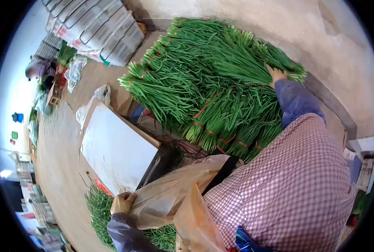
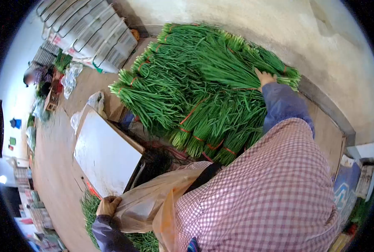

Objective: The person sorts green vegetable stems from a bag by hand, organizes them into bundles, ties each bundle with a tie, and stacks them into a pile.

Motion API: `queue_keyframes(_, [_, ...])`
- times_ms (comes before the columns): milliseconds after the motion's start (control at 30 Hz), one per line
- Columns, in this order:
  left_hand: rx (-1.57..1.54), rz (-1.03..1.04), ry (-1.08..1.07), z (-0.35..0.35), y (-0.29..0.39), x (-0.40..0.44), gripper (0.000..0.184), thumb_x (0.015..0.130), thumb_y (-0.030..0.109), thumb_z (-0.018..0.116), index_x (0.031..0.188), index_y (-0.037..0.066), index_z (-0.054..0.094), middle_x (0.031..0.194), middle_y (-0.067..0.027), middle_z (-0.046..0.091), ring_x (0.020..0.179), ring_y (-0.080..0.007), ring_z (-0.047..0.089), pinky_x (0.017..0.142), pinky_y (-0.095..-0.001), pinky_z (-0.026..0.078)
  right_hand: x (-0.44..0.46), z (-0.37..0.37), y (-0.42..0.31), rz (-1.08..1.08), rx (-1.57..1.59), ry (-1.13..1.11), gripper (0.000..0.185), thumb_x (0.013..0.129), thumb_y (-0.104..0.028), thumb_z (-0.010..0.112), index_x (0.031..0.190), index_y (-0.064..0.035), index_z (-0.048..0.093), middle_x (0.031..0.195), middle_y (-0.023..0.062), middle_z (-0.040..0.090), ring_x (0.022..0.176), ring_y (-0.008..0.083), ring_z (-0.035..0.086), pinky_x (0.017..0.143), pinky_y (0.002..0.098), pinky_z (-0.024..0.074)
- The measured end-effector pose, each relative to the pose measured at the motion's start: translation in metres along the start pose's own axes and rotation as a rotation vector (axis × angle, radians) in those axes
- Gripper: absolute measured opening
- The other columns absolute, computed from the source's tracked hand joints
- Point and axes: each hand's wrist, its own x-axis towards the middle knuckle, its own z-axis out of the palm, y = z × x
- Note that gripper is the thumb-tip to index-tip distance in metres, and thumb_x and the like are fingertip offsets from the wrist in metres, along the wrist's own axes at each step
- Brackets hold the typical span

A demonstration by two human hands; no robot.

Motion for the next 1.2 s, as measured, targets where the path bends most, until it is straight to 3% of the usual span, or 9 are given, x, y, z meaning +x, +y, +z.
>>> queue_keyframes(100, [0.004, -0.006, 0.019, -0.001, 0.003, 0.0, 0.04, 0.082, 0.044, 0.064, 0.101, 0.009, 0.073, 0.093, -0.0169, 0.07, 0.09, -0.0312, 0.067, 0.082, -0.0381, 0.05, 0.012, 0.057, 0.014, 0.152, -0.02, 0.014, 0.107, 0.074, -0.01, 0.076, 0.153, -0.031, 0.006, 0.156, 0.01, 0.023, 0.143, 0.0312, 0.023, 0.113, 0.0626, 0.0164])
queue_keyframes(233, [0.042, -0.044, 0.044, 0.005, -0.002, -0.017, 0.042, 0.082, 0.045, 0.064, 0.103, 0.009, 0.072, 0.094, -0.0169, 0.07, 0.091, -0.0313, 0.067, 0.083, -0.0381, 0.05, 0.033, 0.079, 0.022, 0.212, -0.003, 0.232, 0.068, 0.091, -0.014, 0.055, 0.148, -0.0279, 0.019, 0.151, 0.0113, 0.032, 0.14, 0.0305, 0.029, 0.111, 0.0627, 0.0203])
queue_keyframes(367, [0.025, -0.131, 0.079, 0.006, 0.002, -0.043, 0.044, 0.082, 0.045, 0.064, 0.103, 0.008, 0.072, 0.096, -0.0175, 0.07, 0.092, -0.0315, 0.067, 0.084, -0.0383, 0.049, 0.028, 0.085, 0.02, 0.306, -0.02, 0.327, 0.054, 0.096, -0.024, 0.05, 0.144, -0.0279, 0.025, 0.138, 0.0093, 0.044, 0.132, 0.0273, 0.038, 0.109, 0.0612, 0.0227])
queue_keyframes(600, [-0.001, -0.023, 0.133, 0.01, 0.005, -0.058, 0.04, 0.086, 0.039, 0.058, 0.102, 0.004, 0.071, 0.092, -0.0237, 0.068, 0.091, -0.0382, 0.065, 0.082, -0.042, 0.049, 0.046, 0.054, -0.002, 0.315, -0.091, 0.12, 0.044, 0.1, -0.029, 0.047, 0.141, -0.0188, 0.036, 0.122, 0.0134, 0.056, 0.105, 0.0288, 0.056, 0.102, 0.0594, 0.0314])
queue_keyframes(633, [0.014, -0.012, 0.147, 0.009, 0.005, -0.059, 0.04, 0.086, 0.039, 0.058, 0.102, 0.004, 0.071, 0.093, -0.0239, 0.067, 0.091, -0.0384, 0.065, 0.082, -0.0423, 0.049, 0.035, 0.042, 0.0, 0.273, -0.027, 0.123, 0.053, 0.095, -0.015, 0.054, 0.143, -0.0154, 0.032, 0.135, 0.0183, 0.048, 0.123, 0.0326, 0.048, 0.105, 0.0613, 0.0284])
queue_keyframes(767, [0.068, 0.055, 0.128, 0.009, 0.001, -0.043, 0.041, 0.086, 0.039, 0.055, 0.099, 0.003, 0.071, 0.093, -0.0254, 0.066, 0.091, -0.0407, 0.064, 0.082, -0.0442, 0.049, 0.034, 0.027, 0.005, 0.201, 0.063, 0.283, 0.068, 0.083, -0.004, 0.063, 0.142, -0.0218, 0.033, 0.145, 0.0173, 0.039, 0.133, 0.0339, 0.038, 0.108, 0.0633, 0.0248])
queue_keyframes(867, [0.087, 0.115, 0.123, 0.007, 0.002, -0.03, 0.039, 0.086, 0.037, 0.054, 0.095, 0.004, 0.071, 0.09, -0.0255, 0.066, 0.089, -0.0426, 0.063, 0.08, -0.0458, 0.049, 0.017, -0.011, 0.001, 0.157, -0.044, 0.381, 0.061, 0.088, -0.009, 0.057, 0.142, -0.0237, 0.033, 0.148, 0.0136, 0.036, 0.135, 0.0329, 0.035, 0.11, 0.0639, 0.0206])
queue_keyframes(1067, [0.098, 0.048, 0.125, 0.001, 0.023, -0.034, 0.037, 0.086, 0.037, 0.056, 0.098, 0.006, 0.071, 0.09, -0.0244, 0.067, 0.089, -0.0412, 0.064, 0.08, -0.0456, 0.049, 0.093, -0.035, 0.069, 0.351, -0.151, 0.716, 0.048, 0.096, -0.03, 0.044, 0.143, -0.0256, 0.033, 0.15, 0.0049, 0.034, 0.139, 0.0257, 0.03, 0.114, 0.062, 0.014])
queue_keyframes(1200, [0.138, 0.012, 0.092, -0.001, 0.031, -0.038, 0.039, 0.086, 0.04, 0.057, 0.101, 0.007, 0.071, 0.092, -0.0234, 0.067, 0.091, -0.0397, 0.064, 0.082, -0.0449, 0.05, 0.119, -0.033, 0.112, 0.531, -0.128, 0.663, 0.052, 0.095, -0.027, 0.048, 0.144, -0.0284, 0.032, 0.151, 0.0075, 0.031, 0.138, 0.0297, 0.029, 0.111, 0.0646, 0.016])
